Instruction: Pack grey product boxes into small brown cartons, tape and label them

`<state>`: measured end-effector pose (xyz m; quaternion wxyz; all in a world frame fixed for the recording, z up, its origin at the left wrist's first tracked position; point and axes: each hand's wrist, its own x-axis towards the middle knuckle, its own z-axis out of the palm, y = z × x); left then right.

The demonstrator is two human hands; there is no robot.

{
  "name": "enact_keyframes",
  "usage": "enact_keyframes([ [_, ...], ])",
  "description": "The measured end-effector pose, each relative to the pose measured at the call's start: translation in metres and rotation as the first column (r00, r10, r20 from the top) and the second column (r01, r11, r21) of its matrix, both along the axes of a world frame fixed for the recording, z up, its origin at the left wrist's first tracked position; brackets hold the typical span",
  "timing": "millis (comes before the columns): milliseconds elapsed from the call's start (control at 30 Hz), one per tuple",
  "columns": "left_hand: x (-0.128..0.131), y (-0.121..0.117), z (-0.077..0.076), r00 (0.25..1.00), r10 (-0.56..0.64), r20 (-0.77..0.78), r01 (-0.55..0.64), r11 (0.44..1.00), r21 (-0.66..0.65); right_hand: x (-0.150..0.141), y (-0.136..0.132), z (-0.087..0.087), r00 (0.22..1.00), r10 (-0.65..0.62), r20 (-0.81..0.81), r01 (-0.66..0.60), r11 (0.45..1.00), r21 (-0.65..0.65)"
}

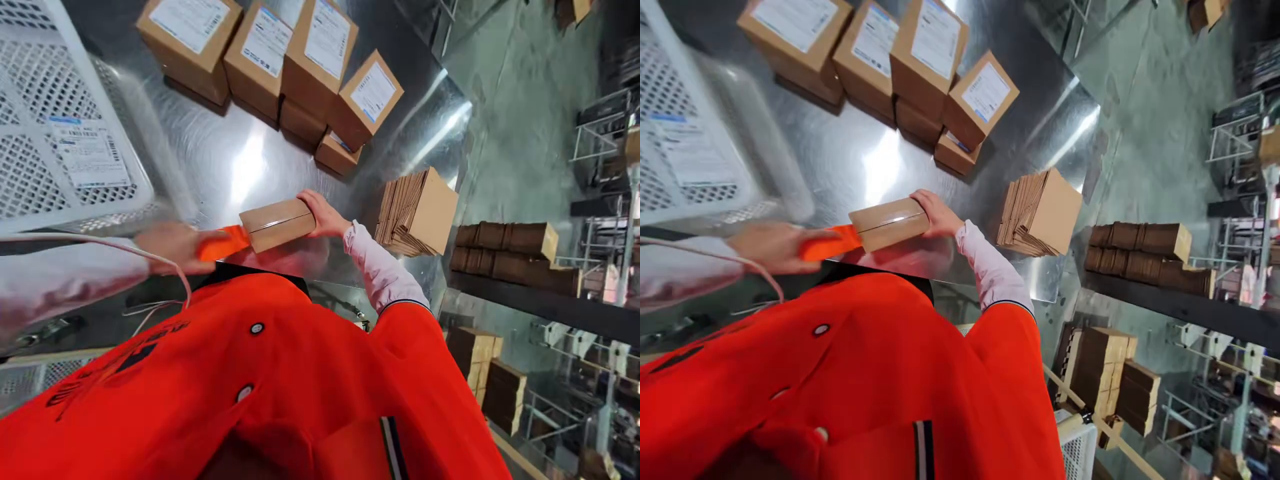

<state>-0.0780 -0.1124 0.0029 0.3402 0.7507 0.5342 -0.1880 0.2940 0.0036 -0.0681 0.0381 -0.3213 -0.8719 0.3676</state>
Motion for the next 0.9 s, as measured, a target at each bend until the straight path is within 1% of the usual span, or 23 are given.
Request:
enact_keyframes([
  [33, 0.014, 0.002, -0.005, 0.998, -0.056, -0.033, 0.056, 0.998, -0.011, 0.001, 0.0, 0.002, 1.0, -0.003, 0.019, 0.003, 1.0, 0.002],
  [67, 0.027, 0.004, -0.009, 0.995, -0.084, -0.046, 0.084, 0.996, -0.007, 0.002, 0.0, 0.004, 0.999, -0.008, 0.036, 0.008, 1.0, 0.0],
  [133, 0.049, 0.003, -0.012, 0.996, -0.085, -0.028, 0.085, 0.996, 0.005, 0.002, 0.0, 0.007, 0.998, -0.018, 0.063, 0.019, 1.0, -0.012],
  [200, 0.062, 0.0, -0.009, 0.995, -0.095, -0.017, 0.095, 0.996, 0.0, -0.001, 0.001, 0.01, 0.996, -0.038, 0.079, 0.041, 0.999, -0.03],
  [267, 0.064, -0.001, -0.001, 0.997, -0.077, -0.024, 0.077, 0.997, 0.004, -0.005, 0.002, 0.012, 0.995, -0.066, 0.08, 0.07, 0.996, -0.051],
  [333, 0.056, 0.001, 0.008, 0.998, -0.033, -0.054, 0.034, 0.999, 0.022, -0.008, 0.003, 0.017, 0.991, -0.117, 0.064, 0.122, 0.989, -0.081],
  [400, 0.042, 0.006, 0.013, 0.995, 0.043, -0.092, -0.036, 0.996, 0.087, -0.008, 0.004, 0.024, 0.973, -0.228, 0.034, 0.23, 0.965, -0.128],
  [433, 0.036, 0.009, 0.012, 0.99, 0.095, -0.104, -0.079, 0.986, 0.146, -0.007, 0.004, 0.029, 0.949, -0.314, 0.013, 0.312, 0.936, -0.16],
  [467, 0.031, 0.013, 0.009, 0.984, 0.147, -0.104, -0.122, 0.969, 0.213, -0.006, 0.004, 0.034, 0.91, -0.414, -0.012, 0.403, 0.891, -0.208],
  [500, 0.028, 0.016, 0.004, 0.978, 0.189, -0.093, -0.157, 0.949, 0.274, -0.006, 0.003, 0.039, 0.854, -0.519, -0.039, 0.49, 0.826, -0.279],
  [533, 0.028, 0.019, -0.003, 0.974, 0.214, -0.073, -0.181, 0.93, 0.319, -0.008, 0.003, 0.044, 0.783, -0.618, -0.063, 0.555, 0.742, -0.375],
  [567, 0.029, 0.021, -0.011, 0.973, 0.223, -0.051, -0.193, 0.918, 0.345, -0.012, 0.004, 0.048, 0.711, -0.699, -0.079, 0.582, 0.647, -0.492],
  [600, 0.032, 0.022, -0.018, 0.975, 0.219, -0.033, -0.193, 0.914, 0.357, -0.02, 0.008, 0.052, 0.648, -0.757, -0.086, 0.563, 0.552, -0.615],
  [633, 0.036, 0.022, -0.025, 0.977, 0.214, -0.017, -0.193, 0.908, 0.372, -0.032, 0.014, 0.055, 0.602, -0.794, -0.086, 0.509, 0.465, -0.725],
  [667, 0.038, 0.021, -0.031, 0.978, 0.21, 0.004, -0.194, 0.896, 0.4, -0.049, 0.023, 0.058, 0.577, -0.812, -0.089, 0.438, 0.399, -0.806],
  [700, 0.04, 0.019, -0.035, 0.978, 0.205, 0.033, -0.198, 0.874, 0.444, -0.069, 0.035, 0.061, 0.58, -0.809, -0.101, 0.371, 0.372, -0.851],
  [733, 0.039, 0.016, -0.037, 0.979, 0.192, 0.075, -0.204, 0.845, 0.494, -0.093, 0.051, 0.064, 0.601, -0.79, -0.126, 0.32, 0.381, -0.867],
  [767, 0.036, 0.014, -0.039, 0.977, 0.168, 0.13, -0.212, 0.811, 0.545, -0.118, 0.07, 0.069, 0.63, -0.761, -0.159, 0.289, 0.419, -0.861],
  [833, 0.022, 0.009, -0.039, 0.965, 0.093, 0.245, -0.231, 0.745, 0.626, -0.166, 0.11, 0.08, 0.695, -0.681, -0.23, 0.263, 0.538, -0.801],
  [900, 0.0, 0.007, -0.039, 0.947, 0.056, 0.315, -0.265, 0.686, 0.677, -0.201, 0.145, 0.095, 0.726, -0.6, -0.337, 0.247, 0.684, -0.687],
])
